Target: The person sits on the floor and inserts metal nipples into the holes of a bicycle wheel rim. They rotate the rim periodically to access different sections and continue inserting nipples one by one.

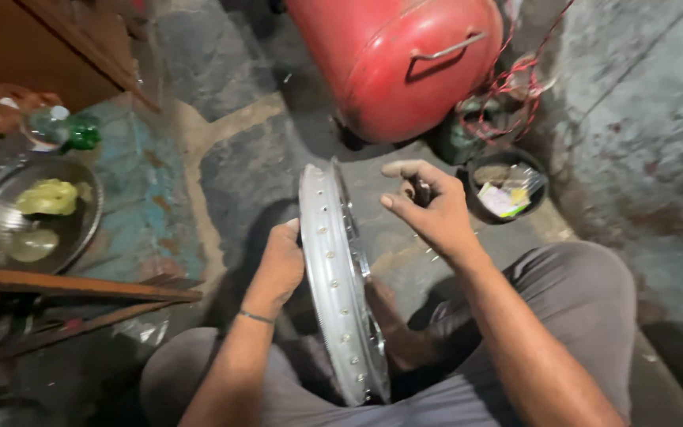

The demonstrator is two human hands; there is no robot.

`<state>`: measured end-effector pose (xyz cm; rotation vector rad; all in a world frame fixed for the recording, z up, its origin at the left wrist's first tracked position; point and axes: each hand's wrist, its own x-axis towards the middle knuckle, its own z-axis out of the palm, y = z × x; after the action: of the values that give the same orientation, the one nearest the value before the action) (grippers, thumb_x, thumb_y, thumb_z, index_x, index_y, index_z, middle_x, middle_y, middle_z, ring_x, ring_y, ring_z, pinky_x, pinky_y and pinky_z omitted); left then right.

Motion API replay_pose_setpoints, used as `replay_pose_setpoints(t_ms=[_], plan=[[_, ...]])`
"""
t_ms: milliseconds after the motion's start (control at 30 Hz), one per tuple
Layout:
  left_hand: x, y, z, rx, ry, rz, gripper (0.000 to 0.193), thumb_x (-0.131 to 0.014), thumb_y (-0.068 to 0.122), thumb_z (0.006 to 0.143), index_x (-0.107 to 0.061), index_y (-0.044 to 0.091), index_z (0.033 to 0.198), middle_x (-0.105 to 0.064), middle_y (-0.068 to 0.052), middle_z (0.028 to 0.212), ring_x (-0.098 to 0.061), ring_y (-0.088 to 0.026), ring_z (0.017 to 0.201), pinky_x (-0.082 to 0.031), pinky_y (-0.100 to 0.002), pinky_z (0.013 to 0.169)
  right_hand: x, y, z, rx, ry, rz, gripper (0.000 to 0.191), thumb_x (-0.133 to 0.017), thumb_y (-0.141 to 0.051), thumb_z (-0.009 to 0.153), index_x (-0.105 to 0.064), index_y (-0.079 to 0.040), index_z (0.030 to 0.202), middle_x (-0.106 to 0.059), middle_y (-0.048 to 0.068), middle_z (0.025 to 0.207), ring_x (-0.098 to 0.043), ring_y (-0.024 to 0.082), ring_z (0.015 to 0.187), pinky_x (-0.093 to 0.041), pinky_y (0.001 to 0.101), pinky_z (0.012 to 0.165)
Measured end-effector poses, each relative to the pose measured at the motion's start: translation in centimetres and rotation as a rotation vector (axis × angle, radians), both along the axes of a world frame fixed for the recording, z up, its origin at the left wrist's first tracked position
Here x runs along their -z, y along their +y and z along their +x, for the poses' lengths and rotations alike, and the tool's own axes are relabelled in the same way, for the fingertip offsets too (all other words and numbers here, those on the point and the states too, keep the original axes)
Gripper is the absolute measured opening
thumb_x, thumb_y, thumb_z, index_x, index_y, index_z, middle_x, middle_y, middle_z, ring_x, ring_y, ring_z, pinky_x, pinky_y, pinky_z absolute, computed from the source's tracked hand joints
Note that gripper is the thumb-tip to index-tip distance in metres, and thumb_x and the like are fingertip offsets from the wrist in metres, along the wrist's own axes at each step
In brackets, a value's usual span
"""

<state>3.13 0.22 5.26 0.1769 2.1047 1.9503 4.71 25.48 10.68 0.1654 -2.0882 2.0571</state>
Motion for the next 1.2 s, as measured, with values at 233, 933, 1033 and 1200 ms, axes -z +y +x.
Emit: replay_pose_setpoints(t_ms=[233,933,1033,1200], plan=[[-0.7,-0.1,-0.4,0.109,0.009,0.021,0.02,-0.068,-0.005,0.085,-0.074,-0.003,0.104,-0.076,-0.003,0.093,-0.067,-0.01,0.083,-0.057,-0.028,0.074,-17.4,-1.7,5.5,-0.296,0.586,-0.51,0.062,-0.079,-0.004,0.079,-0.058,-0.006,0.137,-0.051,-0.002,0.082,-0.047,0.003,0.069,-0.039,0.0197,0.06],[0.2,-0.6,-0.1,0.048,0.134,-0.078,0.026,-0.066,-0.005,0.084,-0.073,-0.003,0.109,-0.077,-0.003,0.096,-0.067,-0.01,0.088,-0.056,-0.029,0.08,-20.5,-5.4,6.2,-0.354,0.528,-0.41,0.065,-0.082,-0.006,0.082,-0.054,-0.005,0.141,-0.049,-0.004,0.084,-0.046,0.003,0.07,-0.038,0.0188,0.062],[0.4,-0.7,-0.3,0.051,0.081,-0.057,0.026,-0.065,-0.005,0.085,-0.073,-0.003,0.11,-0.076,-0.004,0.095,-0.066,-0.011,0.088,-0.056,-0.03,0.079,-20.5,-5.5,6.3,-0.347,0.529,-0.403,0.065,-0.083,-0.007,0.082,-0.054,-0.005,0.141,-0.049,-0.004,0.084,-0.046,0.003,0.071,-0.038,0.0186,0.062],[0.7,-0.8,-0.4,0.041,0.229,-0.116,0.028,-0.064,-0.007,0.084,-0.072,-0.004,0.111,-0.076,-0.004,0.098,-0.067,-0.012,0.092,-0.055,-0.03,0.082,-20.9,-5.6,6.8,-0.341,0.528,-0.396,0.066,-0.083,-0.007,0.083,-0.053,-0.005,0.142,-0.049,-0.004,0.084,-0.045,0.003,0.071,-0.037,0.0184,0.063]])
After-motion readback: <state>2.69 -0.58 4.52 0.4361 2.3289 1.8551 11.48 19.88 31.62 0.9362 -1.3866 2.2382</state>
